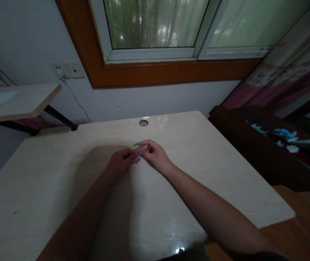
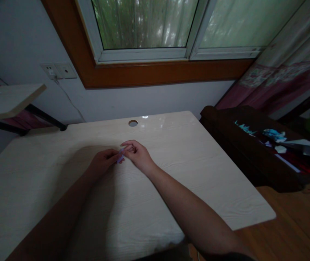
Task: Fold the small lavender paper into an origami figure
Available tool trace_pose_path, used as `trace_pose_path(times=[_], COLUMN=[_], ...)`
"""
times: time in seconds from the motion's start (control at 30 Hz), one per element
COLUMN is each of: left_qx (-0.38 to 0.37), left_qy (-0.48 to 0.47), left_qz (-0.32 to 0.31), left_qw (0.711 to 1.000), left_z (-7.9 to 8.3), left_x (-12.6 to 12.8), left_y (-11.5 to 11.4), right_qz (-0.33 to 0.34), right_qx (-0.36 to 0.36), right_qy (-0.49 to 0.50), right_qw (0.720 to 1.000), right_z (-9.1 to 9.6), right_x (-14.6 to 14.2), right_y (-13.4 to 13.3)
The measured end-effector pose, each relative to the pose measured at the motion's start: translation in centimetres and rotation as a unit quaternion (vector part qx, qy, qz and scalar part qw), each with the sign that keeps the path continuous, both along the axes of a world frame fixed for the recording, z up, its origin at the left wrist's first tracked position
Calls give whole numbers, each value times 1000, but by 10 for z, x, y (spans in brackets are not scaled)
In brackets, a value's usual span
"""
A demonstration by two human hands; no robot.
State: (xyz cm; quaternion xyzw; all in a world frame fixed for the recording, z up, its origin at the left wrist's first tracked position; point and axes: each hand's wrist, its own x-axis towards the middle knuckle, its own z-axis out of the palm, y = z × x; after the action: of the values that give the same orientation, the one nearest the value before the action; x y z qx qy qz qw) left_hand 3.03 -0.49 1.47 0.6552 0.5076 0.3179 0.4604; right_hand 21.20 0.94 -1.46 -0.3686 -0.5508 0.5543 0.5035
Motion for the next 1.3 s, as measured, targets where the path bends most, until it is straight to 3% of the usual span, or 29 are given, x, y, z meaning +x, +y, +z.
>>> trace_pose_path(times=[0.37, 0.53, 1.0, 1.3], left_qx=[-22, -30, 34, 55], left_qy=[-95, -105, -6, 1], left_qz=[-15, -9, -3, 47], left_qw=[995, 994, 999, 997], left_z=[-10, -11, -9, -6], left_x=[-4, -5, -3, -3], left_y=[4, 5, 2, 2], right_qz=[55, 42, 4, 28], right_qx=[-32, -30, -49, -38], right_qy=[65, 53, 93, 20], right_qw=[996, 997, 994, 999], right_z=[0, -4, -2, 0], right_x=[-3, -3, -1, 1], right_y=[-1, 1, 2, -1])
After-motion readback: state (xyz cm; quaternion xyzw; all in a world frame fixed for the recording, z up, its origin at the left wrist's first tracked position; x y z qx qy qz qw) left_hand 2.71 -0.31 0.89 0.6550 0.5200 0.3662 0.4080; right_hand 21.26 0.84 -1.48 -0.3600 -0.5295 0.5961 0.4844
